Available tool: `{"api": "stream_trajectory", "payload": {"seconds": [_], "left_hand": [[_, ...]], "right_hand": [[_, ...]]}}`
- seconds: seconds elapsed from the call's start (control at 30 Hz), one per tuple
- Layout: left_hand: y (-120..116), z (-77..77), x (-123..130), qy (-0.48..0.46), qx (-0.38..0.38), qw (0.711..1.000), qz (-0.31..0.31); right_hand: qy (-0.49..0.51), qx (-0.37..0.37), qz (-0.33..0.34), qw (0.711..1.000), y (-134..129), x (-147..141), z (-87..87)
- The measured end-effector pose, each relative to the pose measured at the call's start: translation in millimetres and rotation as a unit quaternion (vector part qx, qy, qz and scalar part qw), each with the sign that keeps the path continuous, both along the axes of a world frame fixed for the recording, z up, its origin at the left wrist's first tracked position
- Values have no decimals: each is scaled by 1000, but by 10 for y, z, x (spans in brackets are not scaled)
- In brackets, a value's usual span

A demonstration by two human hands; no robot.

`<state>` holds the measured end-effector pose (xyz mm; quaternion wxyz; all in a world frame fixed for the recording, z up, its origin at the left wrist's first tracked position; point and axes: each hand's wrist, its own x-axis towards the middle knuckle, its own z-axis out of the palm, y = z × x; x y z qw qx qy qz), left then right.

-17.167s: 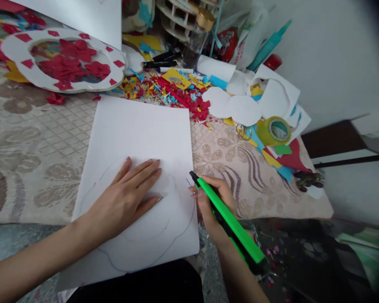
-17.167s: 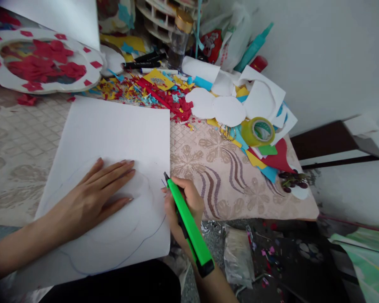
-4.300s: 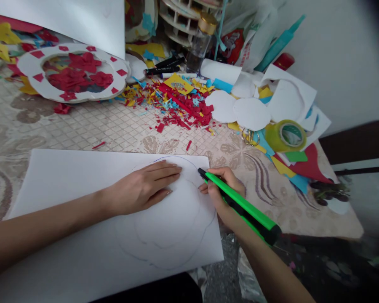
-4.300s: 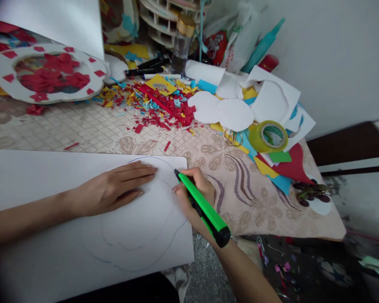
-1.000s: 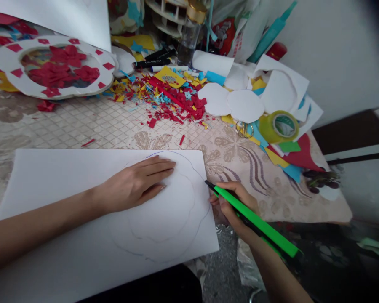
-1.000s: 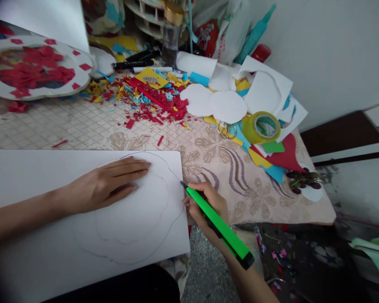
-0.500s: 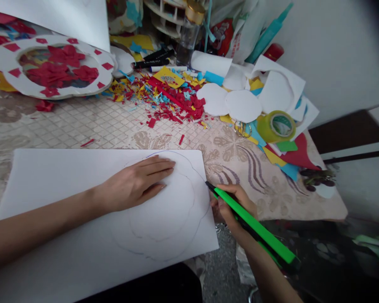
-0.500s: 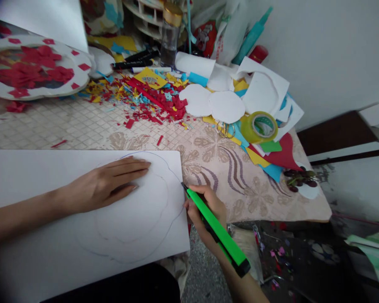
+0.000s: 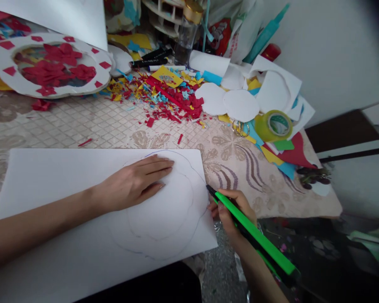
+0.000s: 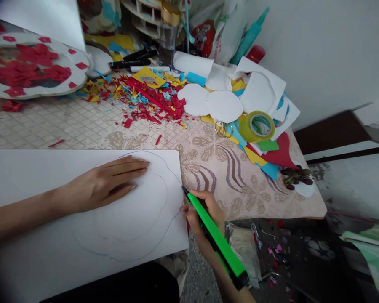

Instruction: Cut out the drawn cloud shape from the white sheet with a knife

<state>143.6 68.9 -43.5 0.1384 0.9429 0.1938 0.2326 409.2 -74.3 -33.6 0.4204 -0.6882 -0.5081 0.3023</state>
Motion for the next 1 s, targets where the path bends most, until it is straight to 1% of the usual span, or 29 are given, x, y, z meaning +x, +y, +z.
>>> {"api": "stream_trajectory", "payload": {"seconds": [0.1,0.23,0.43,0.5,0.6,0.67,0.73,0.87,1.0], "left_hand": [[6,-16,3,-1,1,1000,-2],[20,-33,-7,-8,-2,1000,-3],[-33,41,46,21,6,1000,10],[-93,68,107,30,7,1000,-7],[-189,72,211,54,-8,997,-58],[-234,52,261,69,-21,995,-67],[-255,26,285,76,-29,995,-62],[-256,-4,279,71,-31,995,-56],[-251,-5,268,69,-34,995,-57]], "right_hand": [[15,11,-16,1000,-15,-45,-3],[19,29,-17,999,-6,-75,-34],[18,24,-21,999,-5,-93,-42],[19,25,-19,999,-5,-96,-36],[23,24,-16,999,6,-97,-22],[24,26,-13,999,16,-103,-10],[20,23,-14,999,17,-122,-4],[12,43,-59,997,-55,-181,-38],[44,29,-82,995,-218,-196,-63]]}}
